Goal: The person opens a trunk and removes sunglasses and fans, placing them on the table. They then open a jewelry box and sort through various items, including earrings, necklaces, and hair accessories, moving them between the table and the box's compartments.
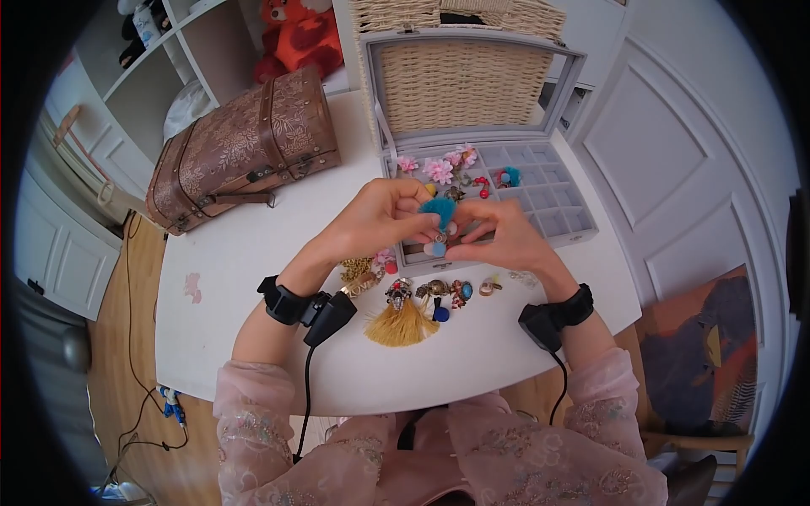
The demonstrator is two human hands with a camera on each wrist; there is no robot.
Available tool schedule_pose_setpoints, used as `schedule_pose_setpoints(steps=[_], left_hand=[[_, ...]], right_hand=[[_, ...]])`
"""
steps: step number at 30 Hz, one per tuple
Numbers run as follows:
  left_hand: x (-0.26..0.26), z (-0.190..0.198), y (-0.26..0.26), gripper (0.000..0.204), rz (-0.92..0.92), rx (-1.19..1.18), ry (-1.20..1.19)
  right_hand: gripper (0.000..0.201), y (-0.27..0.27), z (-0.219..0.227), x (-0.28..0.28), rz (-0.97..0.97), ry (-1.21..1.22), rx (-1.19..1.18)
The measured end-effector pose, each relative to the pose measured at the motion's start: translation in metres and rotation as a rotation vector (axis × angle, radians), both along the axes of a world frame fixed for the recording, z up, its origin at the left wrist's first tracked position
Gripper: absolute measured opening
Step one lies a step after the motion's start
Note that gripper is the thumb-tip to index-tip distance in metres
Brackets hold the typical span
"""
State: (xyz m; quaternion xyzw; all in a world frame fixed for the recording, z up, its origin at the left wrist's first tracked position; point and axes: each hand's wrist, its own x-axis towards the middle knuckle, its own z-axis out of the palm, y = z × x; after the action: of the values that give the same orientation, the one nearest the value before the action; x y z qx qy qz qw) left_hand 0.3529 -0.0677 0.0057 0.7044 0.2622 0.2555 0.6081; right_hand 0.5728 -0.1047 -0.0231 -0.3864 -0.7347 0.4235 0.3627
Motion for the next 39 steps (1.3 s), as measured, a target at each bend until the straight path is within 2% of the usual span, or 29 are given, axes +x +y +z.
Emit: schedule_pose_setpoints(steps=[4, 5, 7, 8, 10, 11, 13, 16, 20, 22, 28, 29, 31, 34, 39], left_hand=[[0.0, 0.0, -0.002, 0.013, -0.008, 0.004, -0.012], [-0.002, 0.0, 0.0, 0.013, -0.01, 0.074, 0.011], [-0.005, 0.002, 0.002, 0.013, -0.01, 0.144, 0.033], [-0.006, 0.004, 0.002, 0.012, 0.006, 0.155, 0.03], [-0.01, 0.01, 0.002, 0.011, 0.023, 0.165, 0.026], [-0.012, 0.015, 0.002, 0.011, 0.038, 0.134, -0.004], [-0.017, 0.021, 0.002, 0.012, 0.052, 0.102, -0.036], [-0.019, 0.025, 0.002, 0.013, 0.041, 0.134, -0.041], [-0.02, 0.024, 0.002, 0.013, 0.065, 0.165, -0.008], [-0.02, 0.023, 0.003, 0.013, 0.064, 0.171, -0.004], [-0.022, 0.025, 0.002, 0.012, 0.05, 0.153, -0.016], [-0.022, 0.025, 0.002, 0.012, 0.048, 0.161, -0.012], [-0.023, 0.025, 0.003, 0.012, 0.049, 0.169, -0.007], [-0.024, 0.025, 0.003, 0.013, 0.046, 0.18, 0.008], [-0.024, 0.024, 0.004, 0.013, 0.032, 0.198, 0.038]], right_hand=[[0.025, 0.003, -0.004, 0.006, -0.038, 0.0, -0.021], [0.025, 0.004, -0.002, 0.009, -0.038, 0.001, -0.021], [0.022, 0.006, 0.007, 0.016, -0.165, 0.001, -0.008], [0.022, 0.009, 0.006, 0.021, -0.163, 0.0, -0.009], [0.022, 0.018, 0.0, 0.031, -0.464, -0.062, 0.226], [0.022, 0.022, -0.004, 0.038, -0.464, -0.063, 0.226], [0.019, 0.027, -0.008, 0.047, -0.653, -0.2, 0.341], [0.016, 0.026, -0.006, 0.052, -0.766, -0.322, 0.324], [0.016, 0.025, -0.008, 0.057, -0.786, -0.458, 0.352], [0.018, 0.025, -0.009, 0.059, -0.739, -0.498, 0.287], [0.017, 0.027, -0.022, 0.067, -0.617, -0.637, 0.305], [0.017, 0.027, -0.023, 0.067, -0.617, -0.637, 0.305], [0.016, 0.027, -0.02, 0.066, -0.61, -0.471, 0.303], [0.016, 0.026, -0.008, 0.065, -0.661, -0.417, 0.222], [0.014, 0.027, -0.012, 0.065, -0.586, -0.469, 0.165]])
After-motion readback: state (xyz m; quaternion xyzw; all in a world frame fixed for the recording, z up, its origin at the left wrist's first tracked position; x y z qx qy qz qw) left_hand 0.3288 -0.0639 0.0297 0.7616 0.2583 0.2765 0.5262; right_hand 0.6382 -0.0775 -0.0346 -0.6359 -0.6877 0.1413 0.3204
